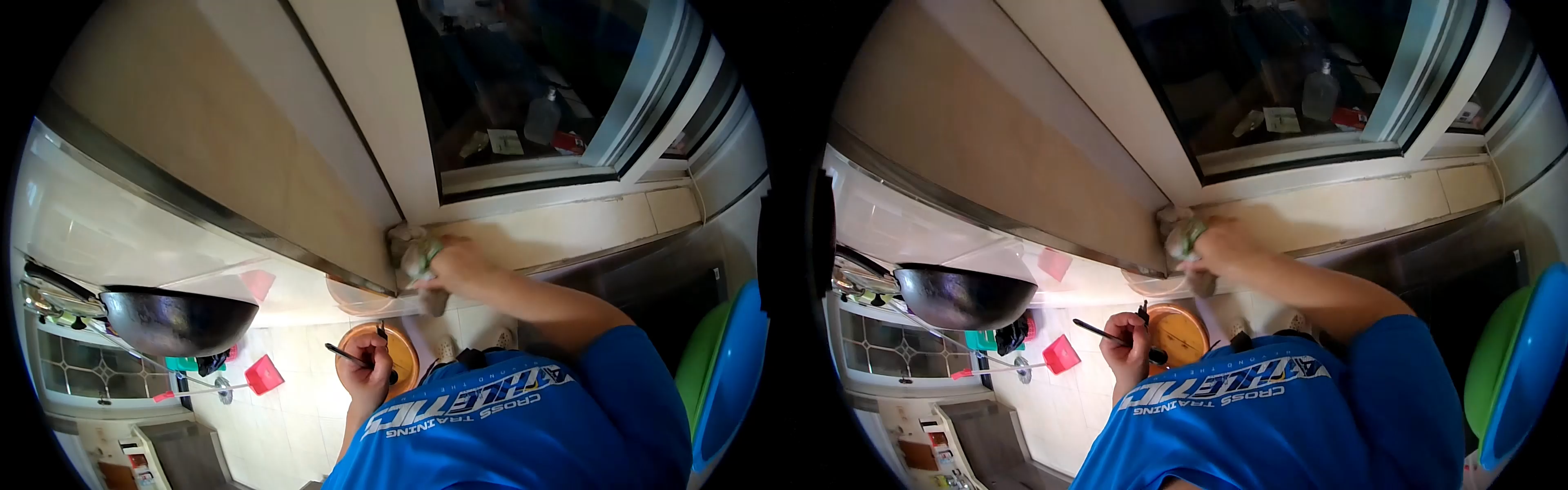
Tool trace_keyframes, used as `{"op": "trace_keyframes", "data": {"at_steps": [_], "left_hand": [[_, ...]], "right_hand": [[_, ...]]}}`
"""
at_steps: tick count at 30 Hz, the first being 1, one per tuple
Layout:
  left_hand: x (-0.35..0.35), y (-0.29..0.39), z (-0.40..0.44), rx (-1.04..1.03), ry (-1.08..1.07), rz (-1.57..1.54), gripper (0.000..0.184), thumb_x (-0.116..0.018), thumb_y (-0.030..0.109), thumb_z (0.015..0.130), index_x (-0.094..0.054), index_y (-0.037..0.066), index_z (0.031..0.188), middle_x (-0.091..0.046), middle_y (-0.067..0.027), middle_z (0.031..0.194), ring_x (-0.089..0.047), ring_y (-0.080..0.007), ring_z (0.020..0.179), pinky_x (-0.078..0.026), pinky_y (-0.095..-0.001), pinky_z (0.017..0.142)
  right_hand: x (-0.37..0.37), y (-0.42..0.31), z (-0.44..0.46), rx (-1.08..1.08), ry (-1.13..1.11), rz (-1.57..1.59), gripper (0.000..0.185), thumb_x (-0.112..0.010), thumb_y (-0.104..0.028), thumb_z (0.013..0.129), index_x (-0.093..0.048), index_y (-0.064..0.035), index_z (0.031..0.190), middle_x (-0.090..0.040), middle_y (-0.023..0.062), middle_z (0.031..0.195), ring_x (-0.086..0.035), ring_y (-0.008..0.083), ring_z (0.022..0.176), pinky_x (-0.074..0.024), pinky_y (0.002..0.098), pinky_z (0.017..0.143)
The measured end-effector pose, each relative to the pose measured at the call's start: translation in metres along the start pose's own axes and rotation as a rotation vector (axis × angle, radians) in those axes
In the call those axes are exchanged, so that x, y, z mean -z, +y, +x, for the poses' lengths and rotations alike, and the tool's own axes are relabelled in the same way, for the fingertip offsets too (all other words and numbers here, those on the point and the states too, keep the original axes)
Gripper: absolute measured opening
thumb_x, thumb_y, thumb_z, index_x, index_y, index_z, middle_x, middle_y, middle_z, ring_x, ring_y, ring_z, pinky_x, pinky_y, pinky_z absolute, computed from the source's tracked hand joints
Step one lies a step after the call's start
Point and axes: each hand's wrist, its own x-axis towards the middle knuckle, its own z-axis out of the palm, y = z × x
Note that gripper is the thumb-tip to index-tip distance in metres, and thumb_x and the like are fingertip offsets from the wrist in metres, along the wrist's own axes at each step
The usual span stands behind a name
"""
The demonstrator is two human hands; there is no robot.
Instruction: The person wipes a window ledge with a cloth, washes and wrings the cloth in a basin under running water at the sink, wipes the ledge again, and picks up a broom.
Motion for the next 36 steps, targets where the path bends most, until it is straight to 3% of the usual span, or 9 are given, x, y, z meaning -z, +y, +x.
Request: {"op": "trace_keyframes", "data": {"at_steps": [1, 4, 7, 9, 11, 13, 21, 31, 36], "left_hand": [[0.0, 0.002, -0.001, 0.012, 0.006, -0.014, 0.012, -0.052, -0.009, 0.079, -0.053, 0.001, 0.084, -0.052, 0.0003, 0.071, -0.045, -0.0024, 0.056, -0.034, -0.0155, 0.051], [0.009, -0.002, -0.008, 0.018, 0.04, -0.019, 0.013, -0.052, -0.01, 0.078, -0.054, 0.001, 0.085, -0.052, 0.0003, 0.071, -0.045, -0.0025, 0.057, -0.035, -0.0154, 0.051], [0.01, -0.004, -0.009, 0.024, 0.084, -0.027, 0.014, -0.051, -0.011, 0.078, -0.054, 0.001, 0.085, -0.052, 0.0003, 0.07, -0.045, -0.0031, 0.058, -0.035, -0.0157, 0.053], [0.008, -0.004, -0.008, 0.041, 0.094, -0.038, 0.015, -0.051, -0.011, 0.078, -0.054, 0.001, 0.086, -0.052, -0.0002, 0.071, -0.045, -0.0036, 0.058, -0.035, -0.0159, 0.055], [0.005, -0.006, -0.006, 0.05, 0.049, -0.046, 0.015, -0.051, -0.012, 0.078, -0.054, 0.001, 0.086, -0.052, -0.0008, 0.073, -0.045, -0.0039, 0.058, -0.035, -0.0161, 0.055], [0.001, -0.009, -0.002, -0.012, -0.009, -0.041, 0.016, -0.051, -0.012, 0.078, -0.054, 0.001, 0.086, -0.052, -0.001, 0.074, -0.045, -0.0041, 0.058, -0.035, -0.0161, 0.055], [-0.04, -0.002, 0.026, -0.052, -0.252, 0.006, 0.011, -0.053, -0.008, 0.079, -0.055, 0.001, 0.086, -0.049, 0.0026, 0.066, -0.04, -0.0023, 0.054, -0.031, -0.0155, 0.051], [-0.107, 0.024, 0.056, -0.174, -0.546, 0.416, 0.014, -0.054, -0.007, 0.08, -0.055, 0.001, 0.091, -0.039, 0.0047, 0.06, -0.033, -0.0016, 0.053, -0.027, -0.0178, 0.048], [-0.146, 0.029, 0.068, -0.304, -0.71, 0.58, 0.021, -0.06, -0.002, 0.074, -0.056, 0.003, 0.094, -0.058, -0.0118, 0.073, -0.056, -0.0198, 0.056, -0.046, -0.0286, 0.051]], "right_hand": [[0.0, 0.015, -0.009, 0.042, 0.186, 0.062, 0.056, -0.06, -0.06, 0.072, -0.067, -0.0054, 0.076, -0.061, 0.0141, 0.068, -0.061, 0.0322, 0.066, -0.0486, 0.039, 0.062], [0.06, 0.019, -0.038, -0.241, -0.157, -0.012, 0.05, -0.064, -0.055, 0.072, -0.066, -0.0048, 0.074, -0.061, 0.0147, 0.068, -0.061, 0.0321, 0.069, -0.0488, 0.0384, 0.063], [0.071, 0.017, -0.05, -0.217, 0.072, 0.133, 0.05, -0.066, -0.054, 0.071, -0.066, -0.0047, 0.076, -0.062, 0.0173, 0.08, -0.061, 0.032, 0.073, -0.0485, 0.0385, 0.069], [0.069, -0.011, -0.035, 0.033, 0.356, 0.042, 0.049, -0.073, -0.05, 0.065, -0.064, -0.0044, 0.082, -0.058, 0.0207, 0.097, -0.058, 0.0347, 0.09, -0.0473, 0.0415, 0.079], [0.022, -0.017, 0.007, 0.338, 0.366, 0.083, 0.066, -0.074, -0.054, 0.058, -0.061, -0.0013, 0.096, -0.054, 0.0233, 0.106, -0.054, 0.0363, 0.099, -0.0431, 0.0432, 0.087], [-0.017, -0.033, 0.019, 0.173, 0.397, -0.037, 0.077, -0.076, -0.052, 0.053, -0.056, 0.0012, 0.105, -0.053, 0.0219, 0.106, -0.052, 0.0349, 0.102, -0.0387, 0.0426, 0.093], [0.001, -0.007, -0.017, 0.169, 0.412, 0.118, 0.058, -0.077, -0.04, 0.053, -0.064, -0.0133, 0.104, -0.052, 0.0126, 0.114, -0.048, 0.0293, 0.11, -0.0355, 0.04, 0.094], [0.062, 0.142, -0.167, -0.461, 0.762, -0.31, 0.041, -0.069, -0.038, 0.068, -0.063, -0.0072, 0.095, -0.055, 0.0151, 0.108, -0.053, 0.0303, 0.1, -0.0401, 0.0398, 0.088], [0.078, 0.215, -0.217, -0.869, 0.871, -0.391, 0.046, -0.066, -0.043, 0.071, -0.063, -0.0077, 0.1, -0.058, 0.0126, 0.102, -0.055, 0.0308, 0.095, -0.0419, 0.041, 0.084]]}}
